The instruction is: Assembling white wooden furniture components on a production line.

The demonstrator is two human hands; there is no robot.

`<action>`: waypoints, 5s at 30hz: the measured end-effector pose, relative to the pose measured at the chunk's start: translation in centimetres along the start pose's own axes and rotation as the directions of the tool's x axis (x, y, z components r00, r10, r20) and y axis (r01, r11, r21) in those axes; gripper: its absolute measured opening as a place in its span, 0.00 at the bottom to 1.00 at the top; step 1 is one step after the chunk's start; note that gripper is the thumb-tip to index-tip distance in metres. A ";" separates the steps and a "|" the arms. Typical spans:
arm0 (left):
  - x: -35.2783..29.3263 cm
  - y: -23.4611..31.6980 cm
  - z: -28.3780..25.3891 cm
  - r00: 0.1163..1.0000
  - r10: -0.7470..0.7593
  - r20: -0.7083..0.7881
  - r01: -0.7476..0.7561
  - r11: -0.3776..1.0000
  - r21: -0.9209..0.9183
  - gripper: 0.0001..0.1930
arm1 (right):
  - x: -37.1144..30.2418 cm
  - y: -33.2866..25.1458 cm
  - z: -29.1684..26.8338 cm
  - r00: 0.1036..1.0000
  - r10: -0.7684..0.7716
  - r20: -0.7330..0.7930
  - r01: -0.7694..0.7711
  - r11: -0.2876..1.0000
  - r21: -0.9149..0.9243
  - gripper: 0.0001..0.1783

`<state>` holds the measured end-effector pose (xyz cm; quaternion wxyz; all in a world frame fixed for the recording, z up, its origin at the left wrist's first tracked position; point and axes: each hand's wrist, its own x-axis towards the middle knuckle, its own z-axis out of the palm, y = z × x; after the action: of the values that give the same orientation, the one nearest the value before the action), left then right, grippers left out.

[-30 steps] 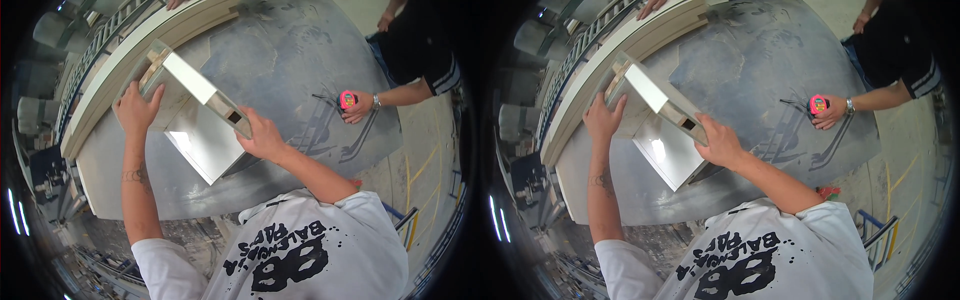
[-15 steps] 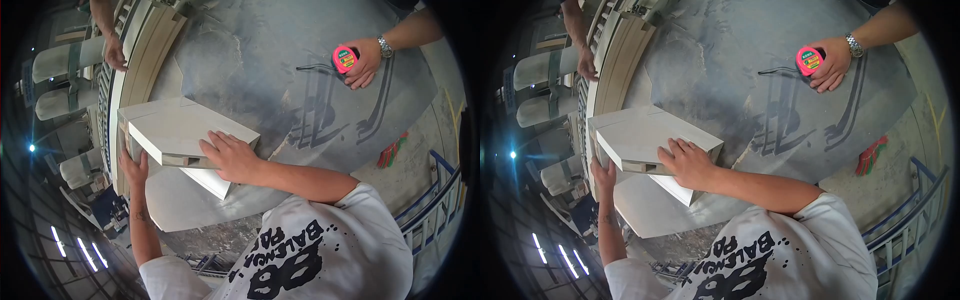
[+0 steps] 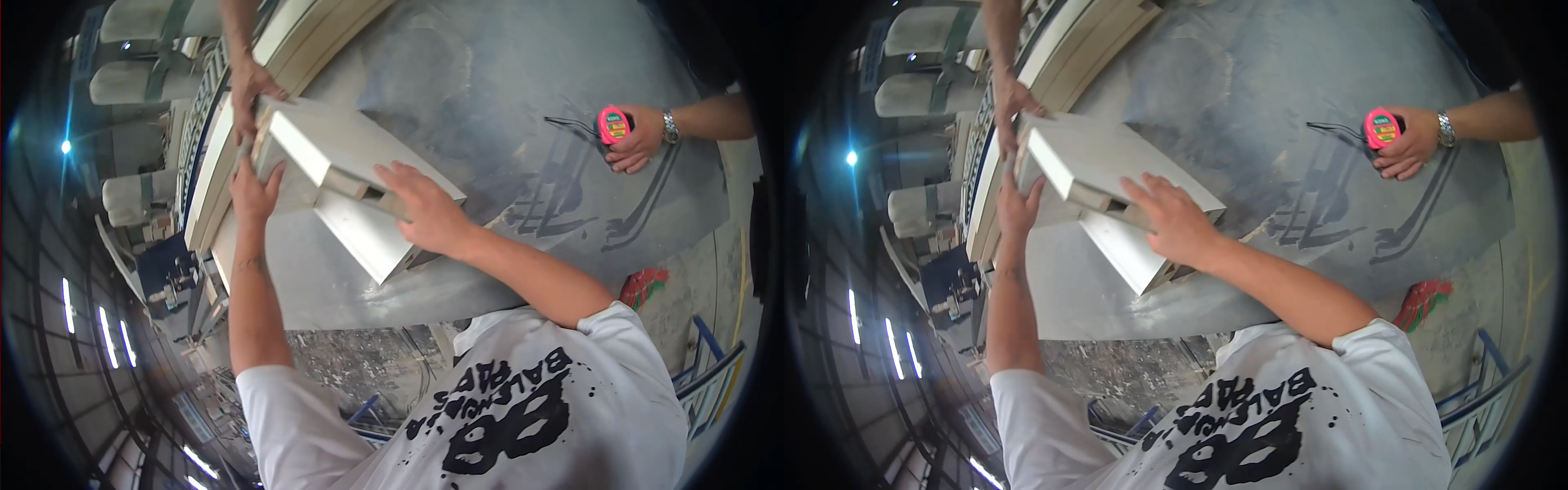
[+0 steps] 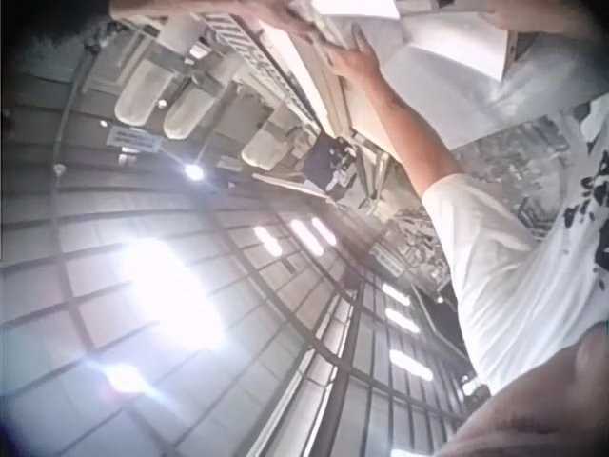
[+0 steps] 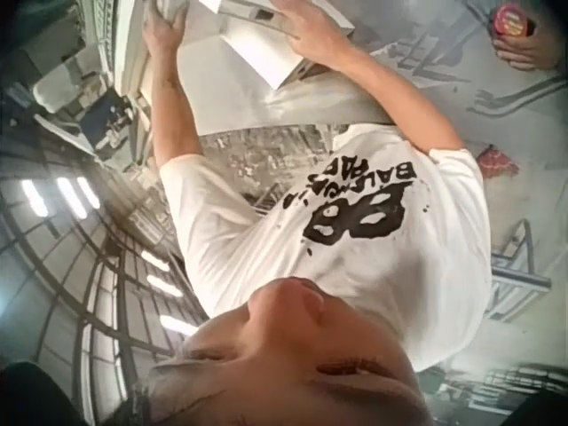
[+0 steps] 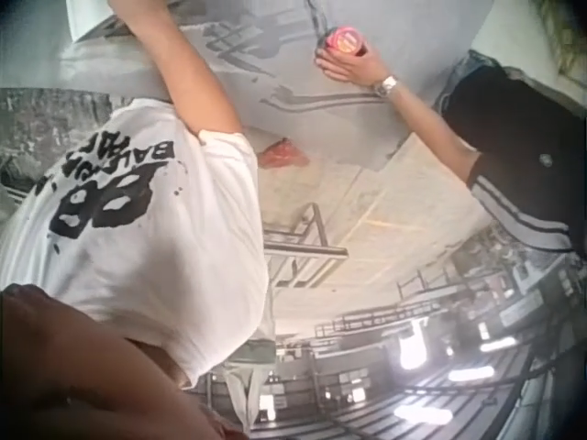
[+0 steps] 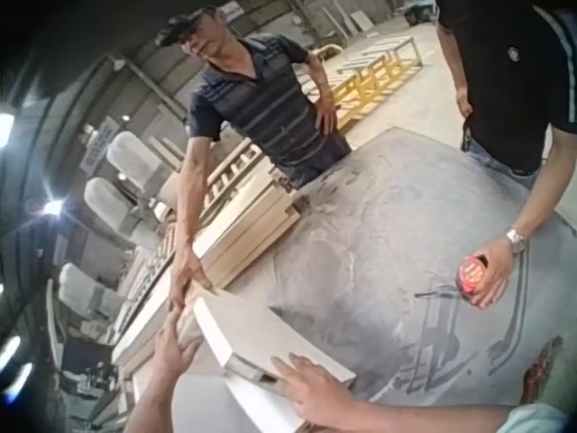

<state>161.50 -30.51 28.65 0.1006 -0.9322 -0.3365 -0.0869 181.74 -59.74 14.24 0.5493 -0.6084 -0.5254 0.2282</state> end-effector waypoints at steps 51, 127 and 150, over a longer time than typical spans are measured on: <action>3.7 24.1 10.7 0.798 -0.465 0.383 0.571 0.787 -0.234 0.21 | 11.5 6.8 -9.0 0.982 0.118 -0.144 -0.131 0.988 -0.084 0.51; 2.2 18.8 14.7 0.854 -0.503 -0.134 0.421 0.818 -0.391 0.26 | 33.4 13.6 -26.0 0.985 0.073 0.157 0.039 0.791 -0.611 0.38; 2.4 19.2 14.9 0.867 -0.487 -0.108 0.420 0.830 -0.366 0.27 | 36.7 13.8 -25.7 0.980 0.034 0.194 0.120 0.682 -0.721 0.43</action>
<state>177.14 -39.85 12.30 -0.0481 -0.8151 -0.5178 -0.2552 221.68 -35.97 20.25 0.2139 -0.7391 -0.6372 0.0448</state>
